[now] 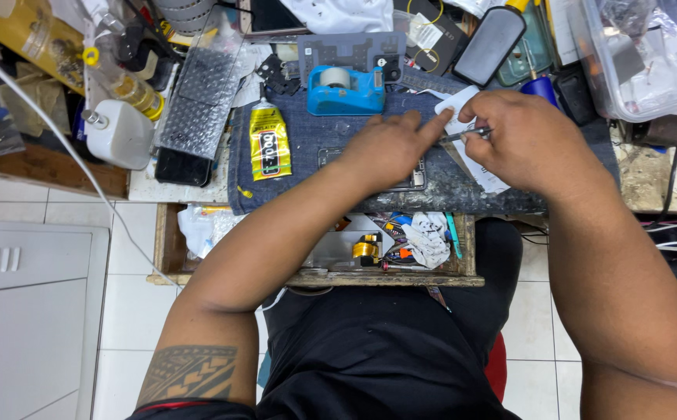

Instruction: The person uses a screwdriver to probe and move internal components of a disassembled smartphone on a workbench while handling a screen protector and small parts.

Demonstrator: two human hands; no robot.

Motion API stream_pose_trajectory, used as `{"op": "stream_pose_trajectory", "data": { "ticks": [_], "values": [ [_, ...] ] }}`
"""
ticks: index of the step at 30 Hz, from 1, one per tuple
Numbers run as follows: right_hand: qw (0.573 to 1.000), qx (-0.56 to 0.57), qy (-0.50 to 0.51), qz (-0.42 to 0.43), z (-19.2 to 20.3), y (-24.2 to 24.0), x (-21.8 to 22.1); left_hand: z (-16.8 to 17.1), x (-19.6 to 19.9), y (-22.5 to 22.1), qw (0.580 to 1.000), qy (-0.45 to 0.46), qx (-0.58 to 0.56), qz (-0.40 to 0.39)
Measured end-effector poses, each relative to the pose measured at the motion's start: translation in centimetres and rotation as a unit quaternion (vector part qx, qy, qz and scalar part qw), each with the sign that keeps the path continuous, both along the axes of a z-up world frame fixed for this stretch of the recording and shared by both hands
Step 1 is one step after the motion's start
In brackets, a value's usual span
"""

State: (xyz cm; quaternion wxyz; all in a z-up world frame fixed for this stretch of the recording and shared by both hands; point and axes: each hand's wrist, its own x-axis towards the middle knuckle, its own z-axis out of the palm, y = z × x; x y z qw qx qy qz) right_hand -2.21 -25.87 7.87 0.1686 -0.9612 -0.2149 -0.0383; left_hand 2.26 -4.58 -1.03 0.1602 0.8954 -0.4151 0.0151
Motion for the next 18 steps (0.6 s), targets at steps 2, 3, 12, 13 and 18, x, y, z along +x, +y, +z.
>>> {"op": "stream_pose_trajectory", "data": {
  "ticks": [2, 3, 12, 13, 18],
  "values": [
    [1.0, 0.002, 0.004, -0.001, -0.1, 0.0, 0.0, 0.6, 0.6, 2.2, 0.997, 0.033, -0.063, 0.014],
    [1.0, 0.002, -0.003, 0.013, -0.1, 0.0, 0.1, 0.8, 0.8, 3.7, 0.994, 0.05, -0.093, 0.022],
    [0.999, -0.003, 0.011, 0.041, -0.4, 1.2, 1.3, 0.9, 1.6, 13.4, 0.965, 0.12, -0.21, 0.104],
    [0.999, -0.006, 0.015, 0.037, -0.2, 1.3, 1.3, 0.8, 1.7, 13.8, 0.96, 0.132, -0.224, 0.108],
    [0.999, -0.026, -0.012, 0.045, 0.0, 1.9, 1.1, 0.5, 2.1, 14.0, 0.971, 0.091, -0.199, 0.097]
  ]
}}
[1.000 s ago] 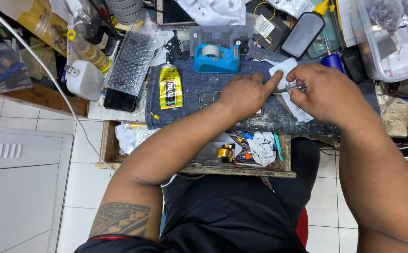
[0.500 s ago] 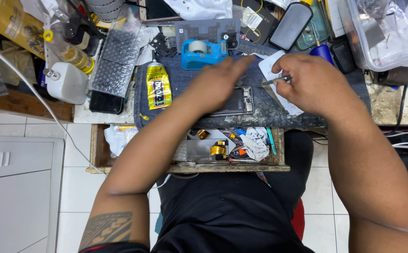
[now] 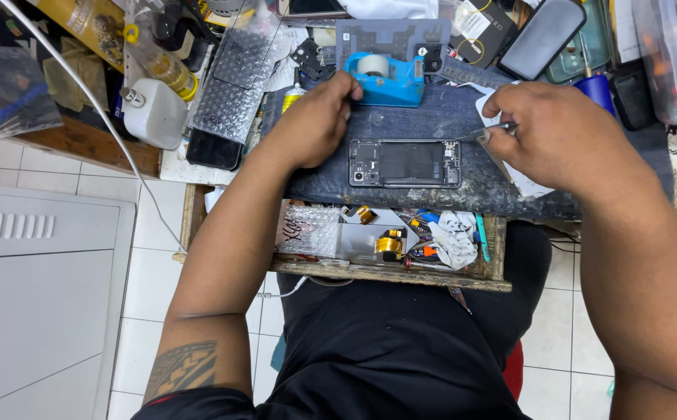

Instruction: The person uses a screwdriver to probe and move internal components of a disassembled smartphone on a workbench while handling a screen protector and small parts.

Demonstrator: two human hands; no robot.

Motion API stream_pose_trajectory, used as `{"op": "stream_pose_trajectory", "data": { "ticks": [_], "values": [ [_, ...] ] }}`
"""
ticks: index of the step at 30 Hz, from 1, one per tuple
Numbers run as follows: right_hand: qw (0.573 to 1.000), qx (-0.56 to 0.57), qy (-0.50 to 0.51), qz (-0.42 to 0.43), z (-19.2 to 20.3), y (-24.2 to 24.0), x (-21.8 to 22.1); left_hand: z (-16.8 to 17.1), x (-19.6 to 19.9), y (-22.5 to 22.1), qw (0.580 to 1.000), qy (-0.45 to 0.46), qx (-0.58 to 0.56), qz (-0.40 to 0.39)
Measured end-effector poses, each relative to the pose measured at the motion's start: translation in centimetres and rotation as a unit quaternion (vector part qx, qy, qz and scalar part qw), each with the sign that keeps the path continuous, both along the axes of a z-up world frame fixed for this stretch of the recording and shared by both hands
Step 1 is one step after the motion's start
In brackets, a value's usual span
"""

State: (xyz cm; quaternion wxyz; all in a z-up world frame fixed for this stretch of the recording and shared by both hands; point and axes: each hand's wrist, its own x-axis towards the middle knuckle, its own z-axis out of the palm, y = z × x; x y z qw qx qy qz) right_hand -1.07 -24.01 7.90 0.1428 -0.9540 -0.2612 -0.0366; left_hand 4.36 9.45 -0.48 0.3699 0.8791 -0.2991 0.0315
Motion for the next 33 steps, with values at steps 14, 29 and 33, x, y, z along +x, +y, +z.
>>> {"op": "stream_pose_trajectory", "data": {
  "ticks": [14, 29, 33],
  "values": [
    [0.999, -0.029, -0.018, 0.01, 0.5, -0.4, -0.1, 2.8, -1.3, -0.1, 0.999, -0.006, 0.022, 0.034],
    [0.999, -0.047, 0.008, 0.017, 0.5, 1.0, 1.2, -0.2, -1.4, -10.4, 0.992, -0.023, -0.04, -0.116],
    [0.998, -0.053, 0.015, 0.013, 0.3, 1.0, 1.4, -0.6, -0.6, -11.6, 0.991, 0.002, -0.032, -0.133]
  ]
}}
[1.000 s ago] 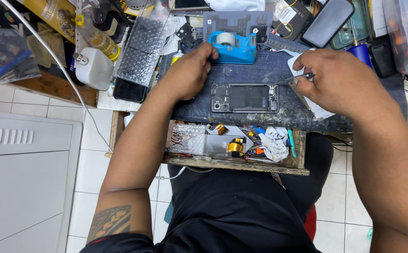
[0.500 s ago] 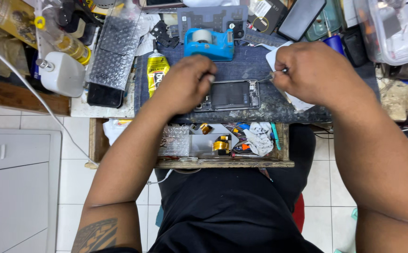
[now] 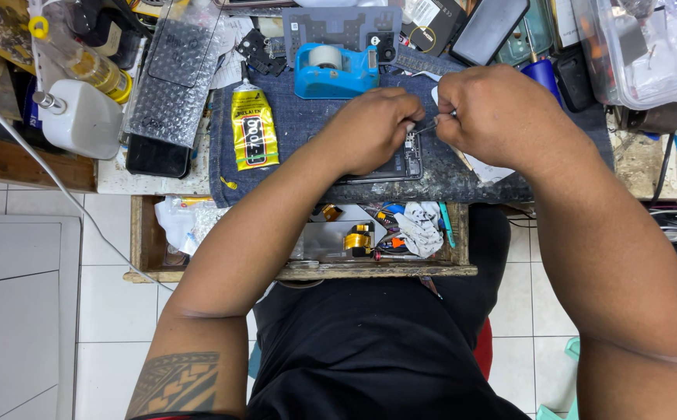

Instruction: The person uses a screwdriver to probe and move internal components of a disassembled smartphone on a workbench while handling a screen protector and small parts.

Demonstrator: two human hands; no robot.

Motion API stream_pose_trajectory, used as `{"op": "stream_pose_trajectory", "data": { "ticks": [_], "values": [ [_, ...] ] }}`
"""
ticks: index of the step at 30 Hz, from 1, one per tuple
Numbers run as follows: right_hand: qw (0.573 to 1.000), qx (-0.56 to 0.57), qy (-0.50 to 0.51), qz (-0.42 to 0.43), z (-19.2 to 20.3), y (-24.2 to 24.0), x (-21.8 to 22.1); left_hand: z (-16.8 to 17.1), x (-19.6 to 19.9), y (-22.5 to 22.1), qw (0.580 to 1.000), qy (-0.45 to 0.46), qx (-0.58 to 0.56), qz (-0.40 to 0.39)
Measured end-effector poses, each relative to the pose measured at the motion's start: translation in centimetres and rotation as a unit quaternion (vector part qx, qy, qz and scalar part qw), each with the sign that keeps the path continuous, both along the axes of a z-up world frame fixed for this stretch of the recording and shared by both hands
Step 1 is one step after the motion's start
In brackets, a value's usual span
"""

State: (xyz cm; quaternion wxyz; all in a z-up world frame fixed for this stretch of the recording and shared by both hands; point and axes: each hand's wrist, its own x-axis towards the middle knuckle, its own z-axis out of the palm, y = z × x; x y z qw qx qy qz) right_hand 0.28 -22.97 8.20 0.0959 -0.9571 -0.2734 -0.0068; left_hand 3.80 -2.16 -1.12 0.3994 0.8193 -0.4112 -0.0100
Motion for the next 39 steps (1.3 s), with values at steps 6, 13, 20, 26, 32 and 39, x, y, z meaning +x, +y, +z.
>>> {"op": "stream_pose_trajectory", "data": {
  "ticks": [6, 13, 20, 26, 32, 39],
  "values": [
    [1.0, -0.009, 0.009, 0.007, -0.1, 0.4, 0.2, -0.4, 1.2, -1.4, 0.998, 0.035, 0.02, -0.054],
    [0.996, -0.048, 0.059, -0.047, 1.4, 2.7, 0.4, -0.6, 1.6, -0.7, 0.988, 0.118, -0.032, -0.099],
    [0.995, 0.065, 0.056, 0.06, 1.0, 2.7, 1.3, -2.0, 1.6, -1.2, 0.994, 0.085, -0.049, -0.04],
    [0.993, -0.032, 0.083, -0.081, 1.0, 2.1, 1.0, -3.7, 2.5, -1.2, 0.979, 0.157, -0.099, -0.081],
    [0.998, 0.012, 0.055, -0.026, 1.3, 2.1, 0.9, -2.6, 1.8, -1.3, 0.977, 0.176, -0.09, -0.074],
    [0.992, 0.082, 0.088, 0.022, 1.6, 2.3, 0.6, -2.5, 1.4, -1.2, 0.993, 0.08, -0.064, -0.057]
  ]
}}
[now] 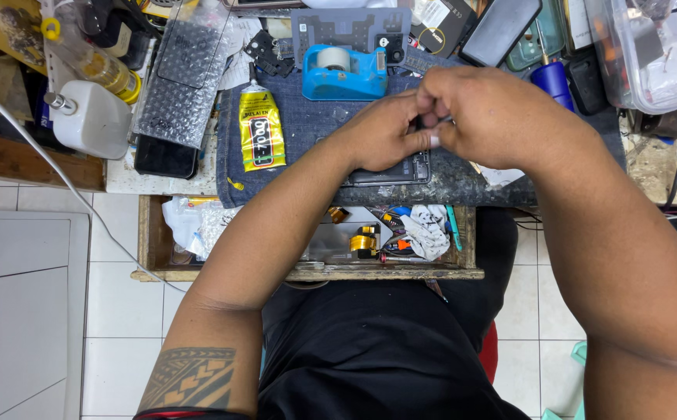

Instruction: The person uses a screwdriver to probe and move internal components of a disassembled smartphone on a workbench while handling a screen protector and small parts.

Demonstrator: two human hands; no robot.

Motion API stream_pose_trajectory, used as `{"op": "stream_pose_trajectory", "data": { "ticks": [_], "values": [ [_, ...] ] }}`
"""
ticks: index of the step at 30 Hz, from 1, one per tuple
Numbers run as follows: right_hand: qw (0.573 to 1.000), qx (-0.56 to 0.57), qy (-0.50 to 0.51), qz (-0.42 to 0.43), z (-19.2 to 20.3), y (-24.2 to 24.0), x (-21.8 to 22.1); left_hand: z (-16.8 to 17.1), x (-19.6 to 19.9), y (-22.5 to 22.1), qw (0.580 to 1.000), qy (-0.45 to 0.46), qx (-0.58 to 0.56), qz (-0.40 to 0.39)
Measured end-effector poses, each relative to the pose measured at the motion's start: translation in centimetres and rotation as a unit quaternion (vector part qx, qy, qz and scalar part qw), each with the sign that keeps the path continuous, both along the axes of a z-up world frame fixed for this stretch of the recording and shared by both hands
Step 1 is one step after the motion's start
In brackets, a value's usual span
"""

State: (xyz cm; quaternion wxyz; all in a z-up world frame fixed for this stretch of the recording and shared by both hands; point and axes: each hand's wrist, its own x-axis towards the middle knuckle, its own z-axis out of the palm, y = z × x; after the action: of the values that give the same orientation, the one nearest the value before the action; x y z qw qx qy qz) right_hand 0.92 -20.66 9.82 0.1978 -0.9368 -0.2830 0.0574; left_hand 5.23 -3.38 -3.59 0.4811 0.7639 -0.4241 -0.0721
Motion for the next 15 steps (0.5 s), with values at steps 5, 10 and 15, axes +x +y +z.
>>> {"op": "stream_pose_trajectory", "data": {
  "ticks": [5, 10, 15],
  "values": [
    [0.994, -0.096, -0.019, -0.053, -0.1, -0.2, -0.2, 0.4, 0.0, -0.2, 0.999, 0.04, 0.036, -0.005],
    [0.993, -0.102, -0.007, -0.067, -0.3, -0.3, -0.4, 0.4, 0.1, 0.4, 0.999, -0.015, 0.009, -0.033],
    [0.999, -0.034, -0.029, 0.008, -0.3, -0.3, 0.1, -0.4, 0.3, 0.1, 0.99, 0.104, -0.088, -0.04]
  ]
}}
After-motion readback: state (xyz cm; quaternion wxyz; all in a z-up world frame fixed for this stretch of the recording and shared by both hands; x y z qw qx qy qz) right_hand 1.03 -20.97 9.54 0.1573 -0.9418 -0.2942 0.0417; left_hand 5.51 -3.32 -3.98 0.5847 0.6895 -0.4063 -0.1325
